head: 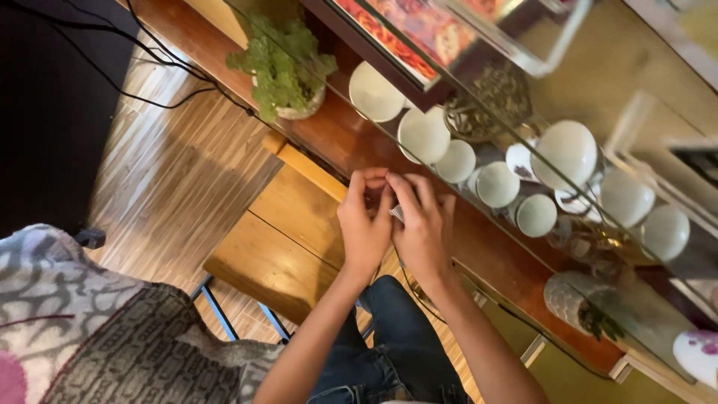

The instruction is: Wiping small glass cups with a cloth and arranging them on a bar shelf.

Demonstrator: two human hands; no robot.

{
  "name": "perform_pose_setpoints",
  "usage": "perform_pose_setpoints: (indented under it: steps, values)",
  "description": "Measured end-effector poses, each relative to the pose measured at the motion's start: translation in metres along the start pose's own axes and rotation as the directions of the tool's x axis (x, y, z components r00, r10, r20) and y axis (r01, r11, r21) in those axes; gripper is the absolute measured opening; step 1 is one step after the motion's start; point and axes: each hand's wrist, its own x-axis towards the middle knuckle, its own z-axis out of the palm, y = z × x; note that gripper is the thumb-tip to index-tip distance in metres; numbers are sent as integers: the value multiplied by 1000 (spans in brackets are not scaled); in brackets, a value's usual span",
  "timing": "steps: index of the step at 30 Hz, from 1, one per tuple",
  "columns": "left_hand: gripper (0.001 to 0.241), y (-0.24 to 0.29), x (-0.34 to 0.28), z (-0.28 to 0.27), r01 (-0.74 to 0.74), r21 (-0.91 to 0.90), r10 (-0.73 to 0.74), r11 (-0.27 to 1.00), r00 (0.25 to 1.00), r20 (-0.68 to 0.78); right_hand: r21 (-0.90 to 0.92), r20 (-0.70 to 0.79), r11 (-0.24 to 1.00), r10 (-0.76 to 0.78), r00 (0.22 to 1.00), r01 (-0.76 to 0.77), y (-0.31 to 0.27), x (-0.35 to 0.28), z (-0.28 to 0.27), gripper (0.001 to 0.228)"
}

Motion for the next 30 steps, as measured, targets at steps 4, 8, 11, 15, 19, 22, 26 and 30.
perform_pose_setpoints:
  steps: [4,8,11,15,19,22,26,30]
  values:
    - [16,11,-28,1,-52,-7,52,999,998,19,58,-35,997,-44,998,46,-2,-22,-27,56]
    - [18,18,-65,8,-6,-40,10,999,997,79,134,-74,988,-69,995,79,2,-55,-57,56]
    - [18,25,-95,24,-47,-21,49,999,992,119,162,-104,985,-41,994,57,11,-81,-81,54]
    - [16,32,-133,49,-77,9,74,997,980,187,191,-162,982,25,986,6,29,-120,-110,50]
    - [16,31,-167,72,-118,16,110,993,957,267,165,-191,986,65,979,-34,45,-154,-141,49]
    - [17,32,-190,90,-148,54,120,988,928,354,255,-197,965,121,973,-68,58,-180,-163,46]
    - [19,25,-217,117,-197,53,153,979,880,449,284,-194,949,197,961,-137,81,-210,-186,40]
    - [17,10,-237,141,-190,93,114,977,844,524,284,-199,940,249,948,-187,107,-238,-199,38]
